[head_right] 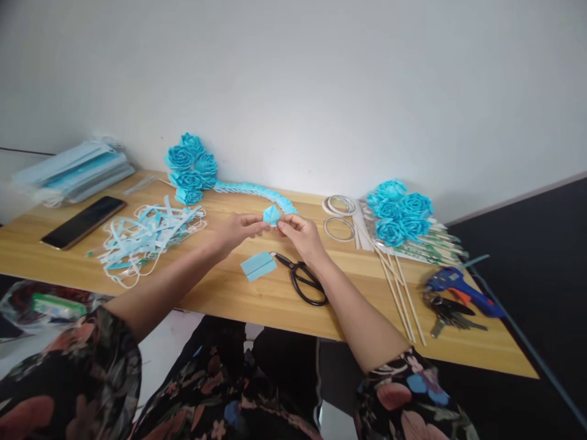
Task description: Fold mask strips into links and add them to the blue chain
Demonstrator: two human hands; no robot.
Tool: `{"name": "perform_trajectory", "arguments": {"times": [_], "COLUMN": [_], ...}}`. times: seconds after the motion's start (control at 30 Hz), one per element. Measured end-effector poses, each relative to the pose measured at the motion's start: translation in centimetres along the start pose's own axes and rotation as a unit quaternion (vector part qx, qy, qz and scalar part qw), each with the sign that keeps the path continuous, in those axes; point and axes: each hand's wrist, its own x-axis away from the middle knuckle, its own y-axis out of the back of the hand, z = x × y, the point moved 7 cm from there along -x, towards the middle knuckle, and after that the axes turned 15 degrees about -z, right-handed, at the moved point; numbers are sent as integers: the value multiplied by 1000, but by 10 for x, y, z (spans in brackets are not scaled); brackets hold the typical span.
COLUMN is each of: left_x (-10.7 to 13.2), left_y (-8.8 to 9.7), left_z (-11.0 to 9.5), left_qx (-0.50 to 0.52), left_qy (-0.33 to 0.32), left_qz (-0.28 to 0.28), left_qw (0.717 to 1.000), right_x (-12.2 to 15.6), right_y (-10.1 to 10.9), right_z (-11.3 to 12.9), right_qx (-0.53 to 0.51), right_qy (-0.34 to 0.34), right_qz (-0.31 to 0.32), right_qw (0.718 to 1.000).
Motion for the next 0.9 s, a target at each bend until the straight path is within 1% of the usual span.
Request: {"name": "perform_trajectory", "arguments": {"times": [0.1,0.17,0.23,0.33,0.47,0.67,0.73,0.8,0.87,0.9], "left_x": [-3,-5,-5,-4,-4,-6,-10,-15,-22,-24], "left_y": [-2,-1,-2,-3,-5,-8,-8,-9,-14,-19], "left_z": [4,8,10,10,7,5,3,-1,-6,-10], "left_qx": [11,8,-4,-22,-32,-44,-51,-85,-154,-195], "left_qy": [19,27,33,38,30,2,-16,-51,-120,-167], "left_qz": [-25,-33,-26,-13,-11,-4,-5,-10,-10,-6], "left_qw": [999,999,999,999,999,999,999,995,981,966], "right_x": [-2,-5,-8,-10,-11,-14,-19,-27,-35,-38], "right_y": [2,6,10,12,12,16,26,44,63,71], "right_z": [-1,1,3,6,8,11,16,20,20,18], "right_qx": [9,6,9,38,70,106,89,45,-12,-39], "right_qy": [0,4,9,27,56,68,55,32,3,-15], "right_qz": [7,3,0,15,25,26,-3,-67,-130,-152], "right_qw": [1000,1000,1000,999,996,992,994,996,991,988]}}
